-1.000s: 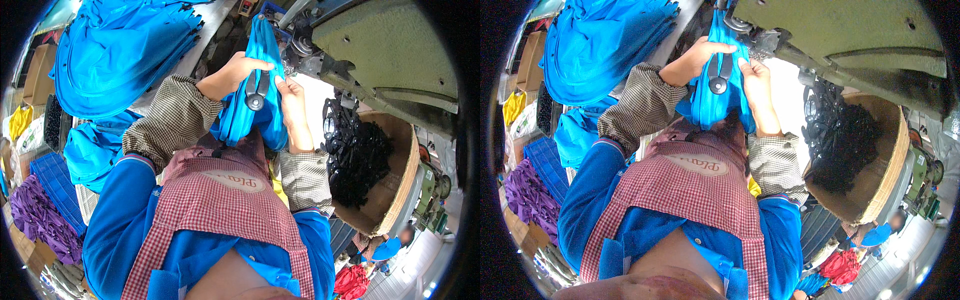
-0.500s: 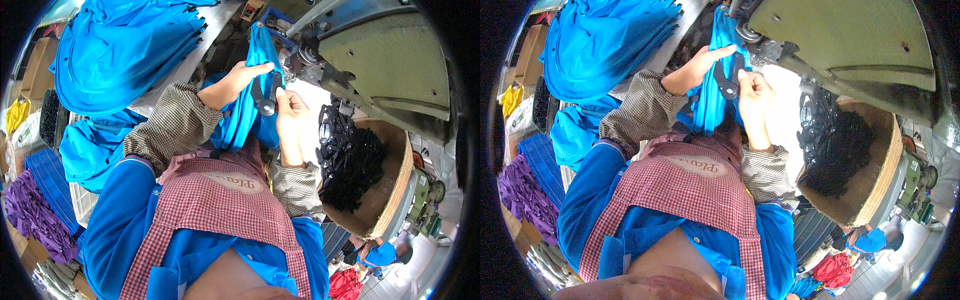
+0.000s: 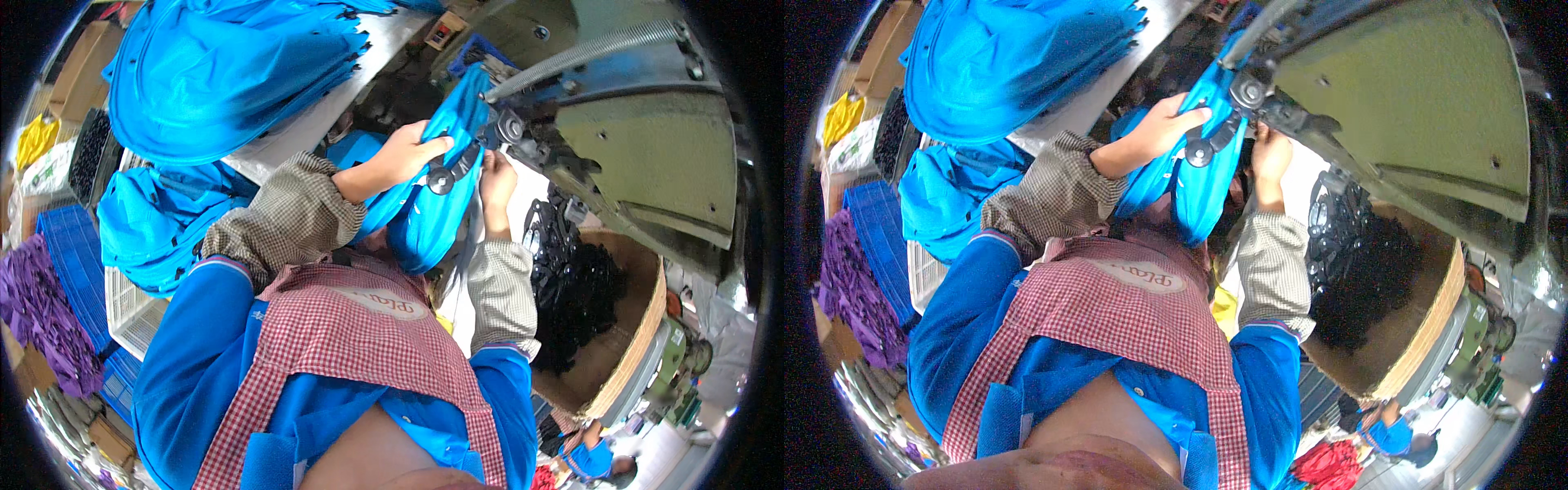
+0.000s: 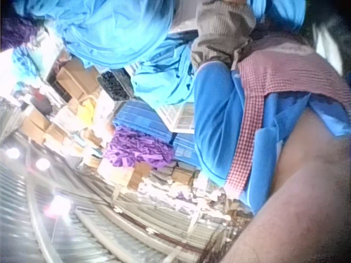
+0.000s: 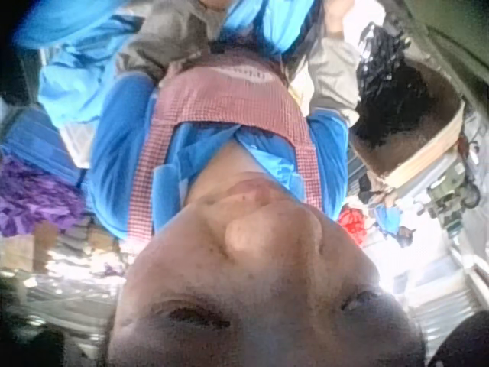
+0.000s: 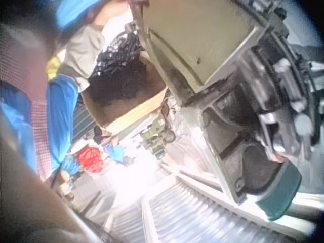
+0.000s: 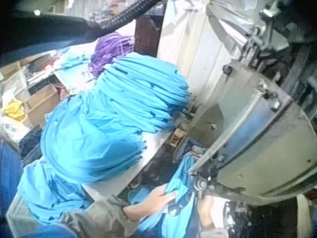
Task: The person operates a sewing machine to stitch black plastic components onto blue fabric bags. They repeatedly pick up a bag, align it under the presser foot, sew, and then place the finished item aside.
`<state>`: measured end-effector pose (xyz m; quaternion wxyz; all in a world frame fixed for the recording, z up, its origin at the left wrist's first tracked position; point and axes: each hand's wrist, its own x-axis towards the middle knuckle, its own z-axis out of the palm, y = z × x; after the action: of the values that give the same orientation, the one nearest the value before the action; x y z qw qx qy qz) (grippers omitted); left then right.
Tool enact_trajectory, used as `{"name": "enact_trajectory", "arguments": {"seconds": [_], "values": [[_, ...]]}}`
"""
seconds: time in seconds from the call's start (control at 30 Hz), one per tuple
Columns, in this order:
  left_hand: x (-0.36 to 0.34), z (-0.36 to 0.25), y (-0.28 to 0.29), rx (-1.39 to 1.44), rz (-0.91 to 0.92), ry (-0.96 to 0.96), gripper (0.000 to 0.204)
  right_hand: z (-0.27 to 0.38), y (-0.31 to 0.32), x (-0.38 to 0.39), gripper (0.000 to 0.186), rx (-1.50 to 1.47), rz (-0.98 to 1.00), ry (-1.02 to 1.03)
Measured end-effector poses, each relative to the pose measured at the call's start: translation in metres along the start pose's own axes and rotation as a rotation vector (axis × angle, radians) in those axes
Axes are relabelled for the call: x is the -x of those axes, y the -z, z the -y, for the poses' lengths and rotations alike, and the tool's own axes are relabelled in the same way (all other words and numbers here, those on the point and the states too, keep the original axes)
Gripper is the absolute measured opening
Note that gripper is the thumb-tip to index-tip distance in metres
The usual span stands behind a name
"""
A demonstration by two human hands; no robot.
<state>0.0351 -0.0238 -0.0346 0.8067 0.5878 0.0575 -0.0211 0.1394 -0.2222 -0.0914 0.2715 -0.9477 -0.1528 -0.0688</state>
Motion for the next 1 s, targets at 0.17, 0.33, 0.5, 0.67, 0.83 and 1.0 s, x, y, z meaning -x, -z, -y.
{"name": "enact_trajectory", "arguments": {"seconds": [0.17,0.33,0.5,0.67,0.83,1.0], "values": [[-0.008,0.022,-0.002,-0.024,-0.080,-0.083,0.024,0.006,-0.033,-0.028,0.023,-0.483,0.252,0.441],[0.053,-0.013,0.004,0.054,-0.232,-0.484,0.042,-0.011,-0.029,-0.034,0.024,0.206,0.202,0.198],[0.192,-0.104,0.184,-0.288,-0.310,-0.005,0.041,-0.041,-0.034,-0.039,0.020,0.083,0.116,0.197],[0.397,-0.242,0.177,-1.244,-1.120,-0.123,0.042,-0.062,-0.043,-0.053,0.013,-0.184,0.243,0.218],[0.403,-0.268,0.084,-1.823,-0.978,-0.042,0.044,-0.084,-0.046,-0.053,0.014,-0.141,0.197,0.134],[0.339,-0.121,0.109,-1.721,-0.437,0.714,0.042,-0.059,-0.055,-0.052,0.013,-0.211,0.205,0.138]]}}
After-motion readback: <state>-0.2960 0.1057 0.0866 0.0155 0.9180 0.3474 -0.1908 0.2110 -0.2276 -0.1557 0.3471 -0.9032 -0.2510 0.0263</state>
